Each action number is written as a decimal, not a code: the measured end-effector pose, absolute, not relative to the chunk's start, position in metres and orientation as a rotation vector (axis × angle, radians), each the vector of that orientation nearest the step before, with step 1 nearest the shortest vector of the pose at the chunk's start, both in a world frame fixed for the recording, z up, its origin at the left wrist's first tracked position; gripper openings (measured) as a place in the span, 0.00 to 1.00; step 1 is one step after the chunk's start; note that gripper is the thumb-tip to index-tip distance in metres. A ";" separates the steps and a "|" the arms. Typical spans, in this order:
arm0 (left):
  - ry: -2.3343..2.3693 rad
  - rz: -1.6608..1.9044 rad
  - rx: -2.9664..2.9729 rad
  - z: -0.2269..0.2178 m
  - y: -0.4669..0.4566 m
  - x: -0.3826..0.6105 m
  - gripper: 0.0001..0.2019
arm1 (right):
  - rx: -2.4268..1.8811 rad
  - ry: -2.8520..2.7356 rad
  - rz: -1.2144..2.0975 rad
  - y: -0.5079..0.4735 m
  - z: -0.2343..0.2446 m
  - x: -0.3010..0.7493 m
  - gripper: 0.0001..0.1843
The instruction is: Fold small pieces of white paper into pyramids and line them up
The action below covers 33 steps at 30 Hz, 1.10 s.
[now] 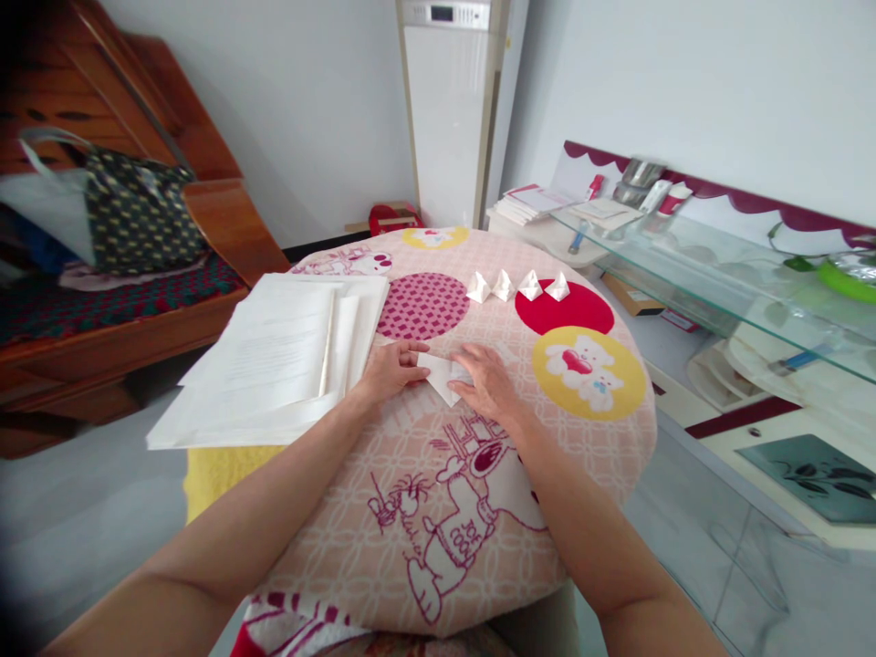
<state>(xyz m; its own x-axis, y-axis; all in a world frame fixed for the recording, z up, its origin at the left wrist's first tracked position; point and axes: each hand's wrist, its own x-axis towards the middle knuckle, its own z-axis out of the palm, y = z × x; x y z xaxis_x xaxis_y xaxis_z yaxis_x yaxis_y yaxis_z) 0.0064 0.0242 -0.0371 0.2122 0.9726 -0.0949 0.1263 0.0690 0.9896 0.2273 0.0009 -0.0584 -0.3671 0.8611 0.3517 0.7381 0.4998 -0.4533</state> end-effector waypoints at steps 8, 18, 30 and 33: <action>1.035 1.054 1.620 -0.026 0.017 0.008 0.20 | -1.321 -2.016 0.425 -0.003 -0.040 0.225 0.29; 0.860 1.144 1.700 -0.010 -0.002 0.013 0.16 | -1.449 -1.944 0.800 -0.019 -0.007 0.233 0.15; 0.786 1.021 1.375 0.001 -0.002 0.008 0.17 | -1.291 -2.013 0.782 -0.022 -0.003 0.233 0.25; 0.791 0.990 1.354 0.002 -0.002 0.009 0.17 | -1.248 -2.050 0.741 -0.022 -0.004 0.233 0.24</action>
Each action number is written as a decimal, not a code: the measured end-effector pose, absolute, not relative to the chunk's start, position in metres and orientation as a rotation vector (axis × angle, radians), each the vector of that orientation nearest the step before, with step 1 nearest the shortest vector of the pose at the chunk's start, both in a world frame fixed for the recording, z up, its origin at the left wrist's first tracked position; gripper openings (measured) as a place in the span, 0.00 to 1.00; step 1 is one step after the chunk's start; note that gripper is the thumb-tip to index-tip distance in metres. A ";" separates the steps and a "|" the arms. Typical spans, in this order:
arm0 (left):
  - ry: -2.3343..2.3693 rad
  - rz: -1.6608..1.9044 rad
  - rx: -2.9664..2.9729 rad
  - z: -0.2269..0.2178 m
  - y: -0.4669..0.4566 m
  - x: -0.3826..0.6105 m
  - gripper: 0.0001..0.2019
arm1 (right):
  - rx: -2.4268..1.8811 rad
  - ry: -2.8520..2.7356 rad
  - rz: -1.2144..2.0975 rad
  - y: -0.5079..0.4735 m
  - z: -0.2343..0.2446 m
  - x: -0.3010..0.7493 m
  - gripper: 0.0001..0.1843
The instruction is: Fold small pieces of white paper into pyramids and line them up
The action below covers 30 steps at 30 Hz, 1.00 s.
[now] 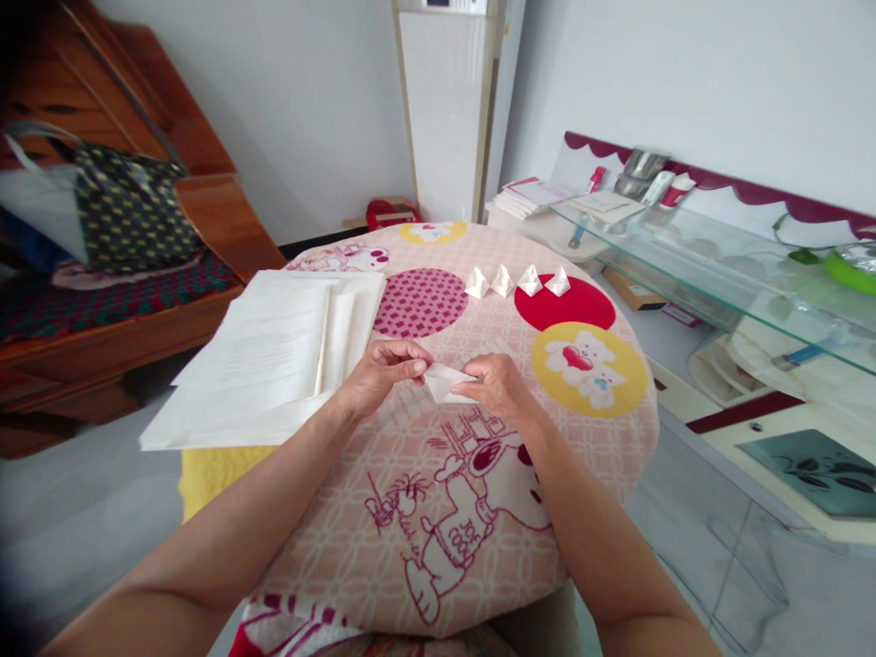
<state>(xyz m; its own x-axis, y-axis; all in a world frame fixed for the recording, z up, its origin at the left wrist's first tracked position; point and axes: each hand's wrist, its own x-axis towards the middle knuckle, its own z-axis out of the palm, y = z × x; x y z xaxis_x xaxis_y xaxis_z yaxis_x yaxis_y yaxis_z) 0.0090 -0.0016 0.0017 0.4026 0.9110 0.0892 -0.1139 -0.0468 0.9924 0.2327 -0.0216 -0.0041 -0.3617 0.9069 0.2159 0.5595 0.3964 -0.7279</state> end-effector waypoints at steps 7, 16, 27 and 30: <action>0.764 0.916 1.293 0.000 -0.002 0.011 0.15 | -1.190 -2.097 0.676 -0.020 -0.008 0.231 0.25; 0.740 0.837 1.259 -0.005 0.000 0.010 0.15 | -1.173 -2.093 0.684 -0.022 -0.004 0.229 0.24; 0.798 0.964 1.406 0.010 -0.008 0.009 0.09 | -1.318 -2.026 1.024 -0.025 0.001 0.231 0.19; 0.774 0.972 1.412 0.014 -0.005 0.005 0.07 | -1.311 -2.019 1.222 -0.025 0.006 0.231 0.19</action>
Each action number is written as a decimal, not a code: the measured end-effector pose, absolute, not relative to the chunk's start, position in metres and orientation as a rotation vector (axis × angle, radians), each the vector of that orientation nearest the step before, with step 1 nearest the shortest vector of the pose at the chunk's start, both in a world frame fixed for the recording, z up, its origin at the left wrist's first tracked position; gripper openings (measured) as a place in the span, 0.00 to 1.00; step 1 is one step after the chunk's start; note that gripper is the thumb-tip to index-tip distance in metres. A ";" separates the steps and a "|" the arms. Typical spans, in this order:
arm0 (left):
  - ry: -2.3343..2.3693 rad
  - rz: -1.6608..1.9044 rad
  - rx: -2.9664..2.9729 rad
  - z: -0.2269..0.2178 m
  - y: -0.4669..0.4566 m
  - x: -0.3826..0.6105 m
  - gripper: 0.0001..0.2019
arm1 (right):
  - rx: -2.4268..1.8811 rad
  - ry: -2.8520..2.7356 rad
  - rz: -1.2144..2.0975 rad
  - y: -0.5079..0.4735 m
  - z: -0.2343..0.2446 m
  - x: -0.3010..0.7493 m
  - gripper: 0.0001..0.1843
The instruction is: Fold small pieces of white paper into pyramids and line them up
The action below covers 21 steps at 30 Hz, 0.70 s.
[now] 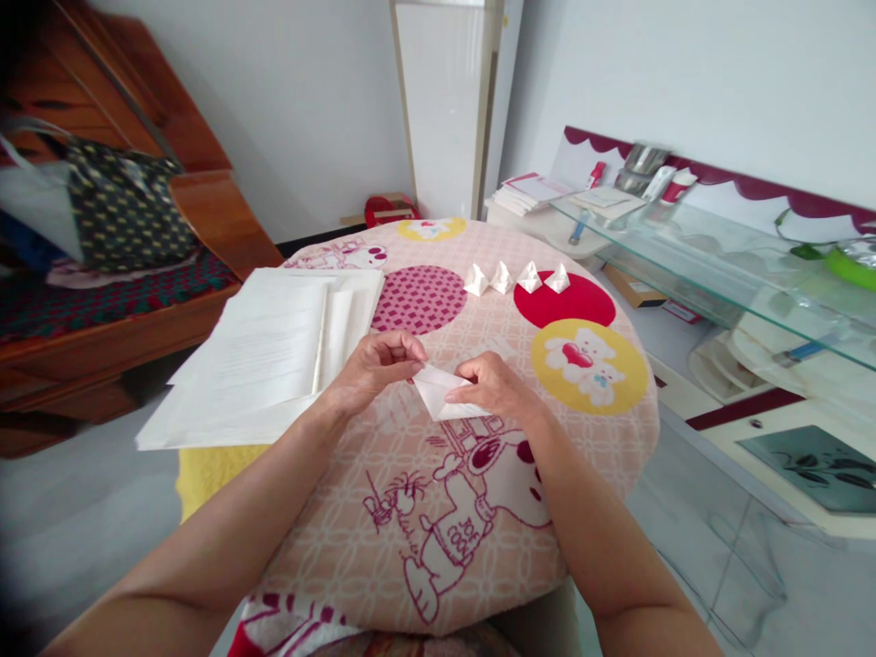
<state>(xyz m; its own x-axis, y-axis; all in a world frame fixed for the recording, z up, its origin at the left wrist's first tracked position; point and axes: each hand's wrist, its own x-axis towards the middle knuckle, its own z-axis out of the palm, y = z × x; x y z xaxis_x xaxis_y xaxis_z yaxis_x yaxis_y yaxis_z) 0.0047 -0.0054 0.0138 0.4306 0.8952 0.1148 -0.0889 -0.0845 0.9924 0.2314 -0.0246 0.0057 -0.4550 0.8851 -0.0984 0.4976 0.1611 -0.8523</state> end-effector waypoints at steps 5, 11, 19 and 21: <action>0.787 0.812 1.550 0.014 -0.001 -0.004 0.06 | -1.260 -2.053 1.377 -0.024 0.007 0.231 0.17; 0.827 0.731 1.802 0.013 0.002 -0.007 0.07 | -1.293 -2.094 1.383 -0.019 0.001 0.231 0.17; 1.014 0.694 2.021 -0.009 0.011 -0.005 0.02 | -1.454 -2.256 0.988 -0.010 0.001 0.222 0.13; 1.110 0.690 2.072 -0.014 0.013 -0.003 0.03 | -1.474 -2.267 0.885 -0.009 0.001 0.219 0.06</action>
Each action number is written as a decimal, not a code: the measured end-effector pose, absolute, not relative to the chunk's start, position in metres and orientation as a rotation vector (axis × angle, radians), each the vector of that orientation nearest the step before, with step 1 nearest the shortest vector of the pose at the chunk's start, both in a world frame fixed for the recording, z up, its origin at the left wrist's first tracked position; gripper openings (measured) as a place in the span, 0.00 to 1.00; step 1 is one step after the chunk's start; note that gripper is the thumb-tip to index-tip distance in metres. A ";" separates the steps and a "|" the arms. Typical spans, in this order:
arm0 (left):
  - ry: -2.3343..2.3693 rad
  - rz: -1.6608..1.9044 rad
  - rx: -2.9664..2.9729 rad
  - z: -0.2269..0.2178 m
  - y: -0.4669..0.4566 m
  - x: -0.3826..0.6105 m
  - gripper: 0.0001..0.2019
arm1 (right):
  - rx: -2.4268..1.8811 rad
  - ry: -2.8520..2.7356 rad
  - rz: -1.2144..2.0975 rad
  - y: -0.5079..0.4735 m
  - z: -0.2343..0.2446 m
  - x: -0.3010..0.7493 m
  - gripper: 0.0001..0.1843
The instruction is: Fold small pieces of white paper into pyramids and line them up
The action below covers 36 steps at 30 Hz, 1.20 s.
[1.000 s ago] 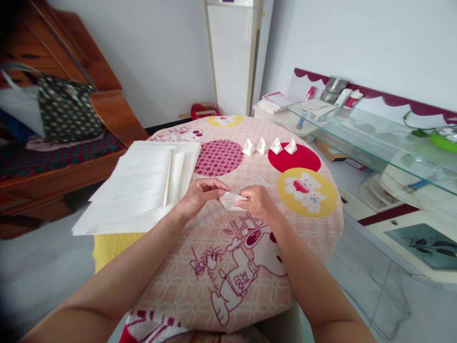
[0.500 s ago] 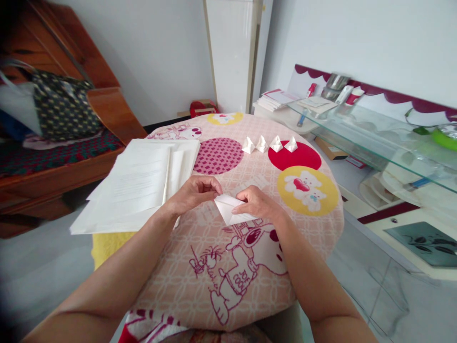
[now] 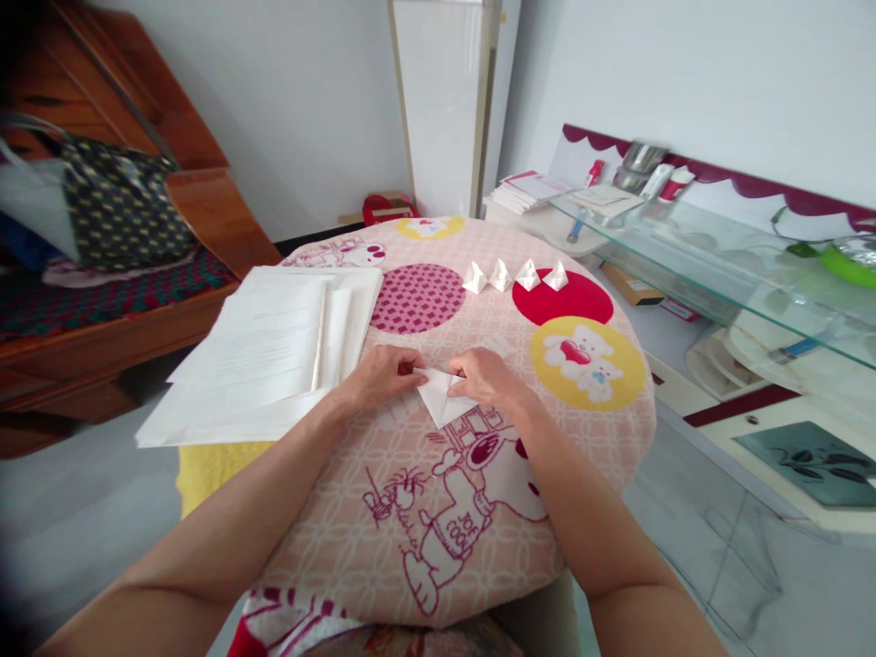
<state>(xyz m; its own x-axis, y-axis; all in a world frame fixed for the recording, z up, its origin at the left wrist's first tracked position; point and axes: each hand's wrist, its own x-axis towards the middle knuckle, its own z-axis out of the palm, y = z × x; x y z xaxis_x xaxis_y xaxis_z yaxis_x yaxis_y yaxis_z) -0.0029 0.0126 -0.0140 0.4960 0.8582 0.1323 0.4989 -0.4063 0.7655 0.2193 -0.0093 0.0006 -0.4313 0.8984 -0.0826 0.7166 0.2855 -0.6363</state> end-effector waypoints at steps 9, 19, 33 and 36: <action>1.076 0.706 2.403 -0.019 0.008 0.006 0.07 | -1.302 -2.389 0.374 -0.019 -0.013 0.218 0.12; 1.165 0.471 2.586 -0.019 0.000 0.015 0.06 | -1.155 -2.394 0.458 -0.018 -0.025 0.228 0.16; 1.216 0.345 2.462 -0.020 0.003 0.008 0.04 | -1.480 -2.402 0.383 -0.033 -0.009 0.235 0.07; 1.200 0.428 2.498 -0.023 0.005 0.007 0.03 | -1.475 -2.371 0.383 -0.028 -0.012 0.235 0.09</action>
<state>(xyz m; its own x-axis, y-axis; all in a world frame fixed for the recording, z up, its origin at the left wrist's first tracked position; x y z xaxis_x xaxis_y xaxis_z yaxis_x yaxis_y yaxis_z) 0.0070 0.0053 -0.0231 0.5990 0.7913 0.1225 0.6903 -0.5879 0.4217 0.2351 -0.0283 -0.0119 -0.4148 0.9008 0.1286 0.8143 0.4305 -0.3892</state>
